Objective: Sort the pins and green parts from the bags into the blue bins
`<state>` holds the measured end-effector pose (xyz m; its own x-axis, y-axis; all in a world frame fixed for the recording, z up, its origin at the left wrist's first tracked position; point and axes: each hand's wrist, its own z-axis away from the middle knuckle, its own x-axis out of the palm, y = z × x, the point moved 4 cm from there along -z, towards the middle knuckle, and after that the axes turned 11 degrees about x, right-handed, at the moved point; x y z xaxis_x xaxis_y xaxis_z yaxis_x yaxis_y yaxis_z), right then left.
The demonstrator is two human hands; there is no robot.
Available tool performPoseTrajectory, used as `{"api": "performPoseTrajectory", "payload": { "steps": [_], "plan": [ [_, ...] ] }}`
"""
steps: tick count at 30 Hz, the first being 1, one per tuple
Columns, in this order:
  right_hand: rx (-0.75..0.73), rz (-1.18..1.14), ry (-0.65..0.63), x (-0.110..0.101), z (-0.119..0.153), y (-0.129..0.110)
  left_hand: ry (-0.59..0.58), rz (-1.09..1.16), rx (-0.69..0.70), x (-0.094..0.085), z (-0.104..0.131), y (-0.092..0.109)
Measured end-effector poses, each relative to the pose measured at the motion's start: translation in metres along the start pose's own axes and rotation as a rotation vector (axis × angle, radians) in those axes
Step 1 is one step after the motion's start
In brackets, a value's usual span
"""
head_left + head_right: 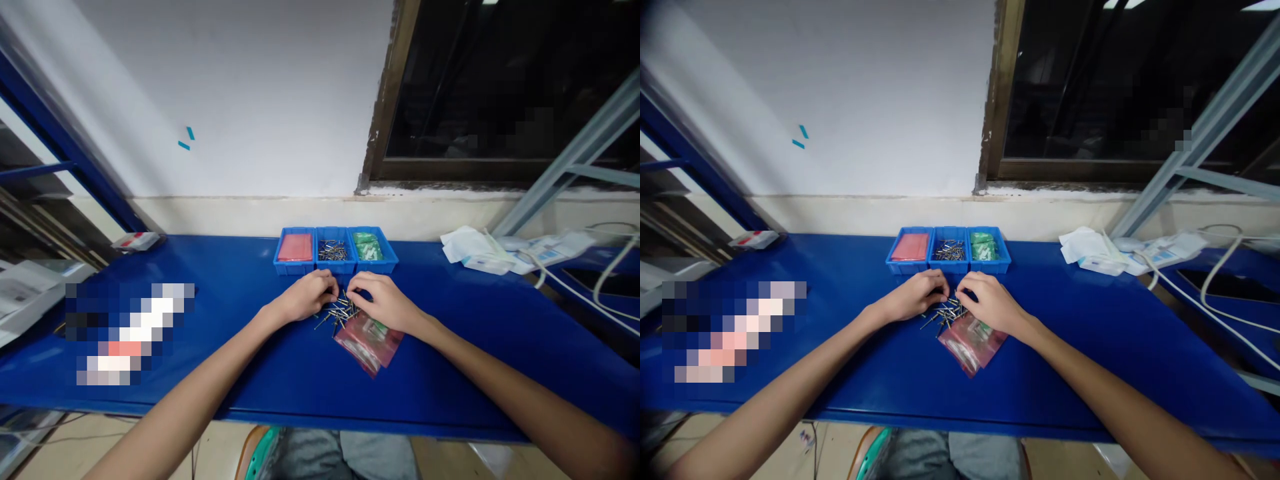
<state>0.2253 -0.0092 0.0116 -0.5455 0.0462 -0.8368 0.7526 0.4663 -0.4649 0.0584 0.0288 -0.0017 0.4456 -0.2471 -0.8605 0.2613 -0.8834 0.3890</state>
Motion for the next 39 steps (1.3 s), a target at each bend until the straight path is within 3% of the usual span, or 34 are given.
{"api": "performPoseTrajectory", "payload": {
  "steps": [10,18,32,39],
  "plan": [
    [-0.008,0.043,0.007,0.003,0.001,0.001,-0.018,-0.072,0.033,0.003,0.003,0.004],
    [-0.006,0.107,0.055,0.000,0.006,-0.003,0.077,-0.141,0.062,-0.004,0.004,0.007],
    [0.001,0.120,0.130,-0.002,0.001,-0.009,0.278,-0.005,0.052,-0.014,0.003,0.020],
    [0.023,0.122,0.169,-0.003,-0.007,-0.020,0.269,-0.130,0.067,-0.016,0.004,0.019]
  ]
}}
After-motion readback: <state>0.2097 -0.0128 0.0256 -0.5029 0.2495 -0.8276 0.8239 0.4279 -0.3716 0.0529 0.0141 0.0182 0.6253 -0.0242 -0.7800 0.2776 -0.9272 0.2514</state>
